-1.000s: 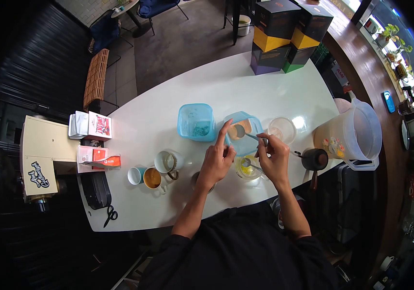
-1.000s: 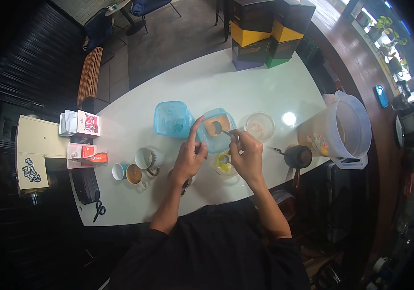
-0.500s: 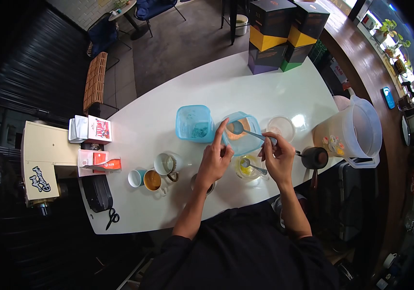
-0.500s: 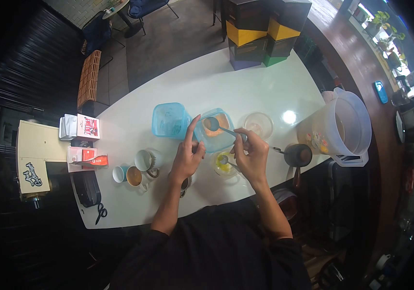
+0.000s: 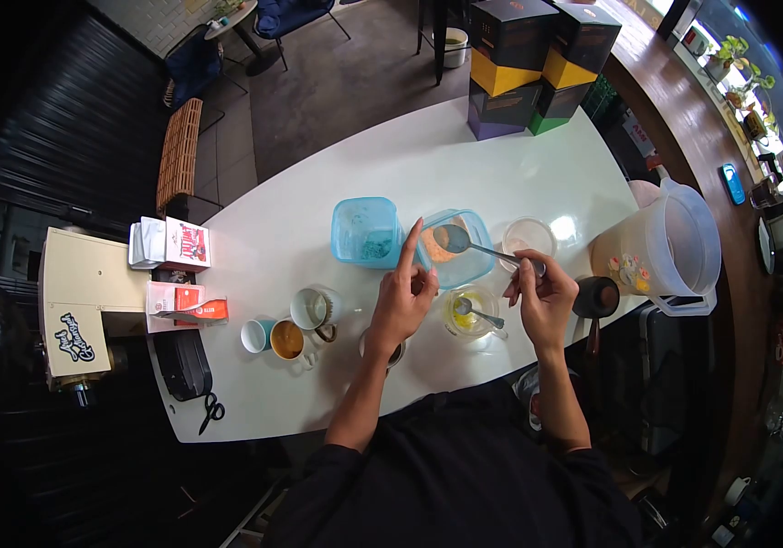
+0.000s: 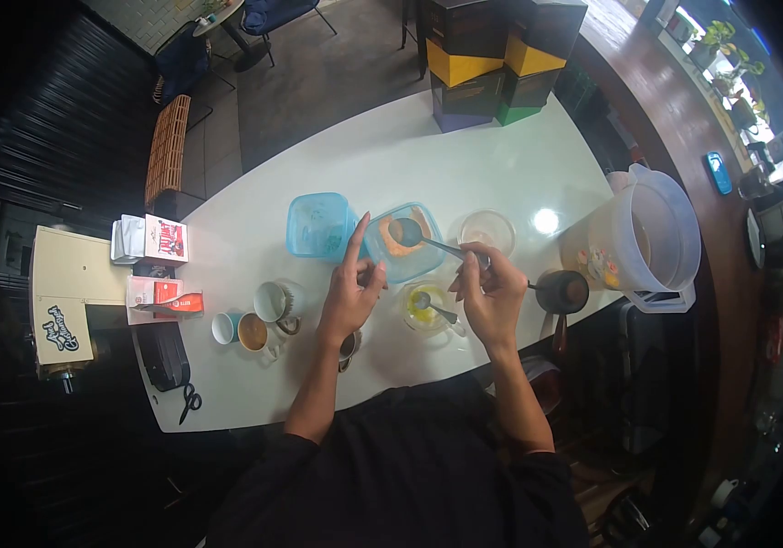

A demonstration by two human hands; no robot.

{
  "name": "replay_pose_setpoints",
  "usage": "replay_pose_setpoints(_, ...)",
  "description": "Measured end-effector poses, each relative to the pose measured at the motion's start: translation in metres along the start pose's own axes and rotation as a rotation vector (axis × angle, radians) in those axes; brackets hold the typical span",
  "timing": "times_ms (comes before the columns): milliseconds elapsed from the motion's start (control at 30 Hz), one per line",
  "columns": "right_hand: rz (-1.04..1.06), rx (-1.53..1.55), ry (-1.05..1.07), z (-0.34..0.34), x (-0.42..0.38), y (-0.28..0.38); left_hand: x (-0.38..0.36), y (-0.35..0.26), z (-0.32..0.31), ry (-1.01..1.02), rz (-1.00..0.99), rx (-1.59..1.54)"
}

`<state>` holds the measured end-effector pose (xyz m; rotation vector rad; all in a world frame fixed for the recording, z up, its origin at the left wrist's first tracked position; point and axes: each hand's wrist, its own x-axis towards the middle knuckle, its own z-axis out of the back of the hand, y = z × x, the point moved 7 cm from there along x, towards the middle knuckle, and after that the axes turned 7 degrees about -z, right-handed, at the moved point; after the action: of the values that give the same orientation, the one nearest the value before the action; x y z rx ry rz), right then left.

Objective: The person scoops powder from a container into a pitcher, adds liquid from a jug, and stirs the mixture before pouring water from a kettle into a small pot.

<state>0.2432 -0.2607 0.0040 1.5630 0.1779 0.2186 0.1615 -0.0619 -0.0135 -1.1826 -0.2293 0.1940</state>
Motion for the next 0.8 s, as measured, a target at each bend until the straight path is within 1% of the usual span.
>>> replay_pose_setpoints(33, 0.000, -0.001, -0.007, 0.002, 0.000, 0.001, 0.000, -0.001, 0.001, -0.020, -0.036, -0.015)
replay_pose_setpoints(133, 0.012, 0.017, -0.016, 0.007, -0.002, 0.005, 0.001, 0.000, 0.001, -0.009, -0.014, 0.001)
replay_pose_setpoints(267, 0.019, 0.057, -0.024, 0.012, -0.002, 0.008, 0.002, 0.001, 0.001, -0.022, -0.032, -0.002)
replay_pose_setpoints(333, 0.022, 0.072, -0.023, 0.013, -0.003, 0.008, 0.002, 0.001, 0.002, -0.041, -0.073, 0.060)
replay_pose_setpoints(533, 0.024, 0.099, -0.026, 0.017, -0.004, 0.009, 0.002, 0.001, 0.007, -0.064, -0.033, 0.064)
replay_pose_setpoints(800, 0.047, 0.085, -0.016, 0.017, -0.005, 0.010, -0.001, -0.005, 0.010, -0.091, -0.046, 0.092)
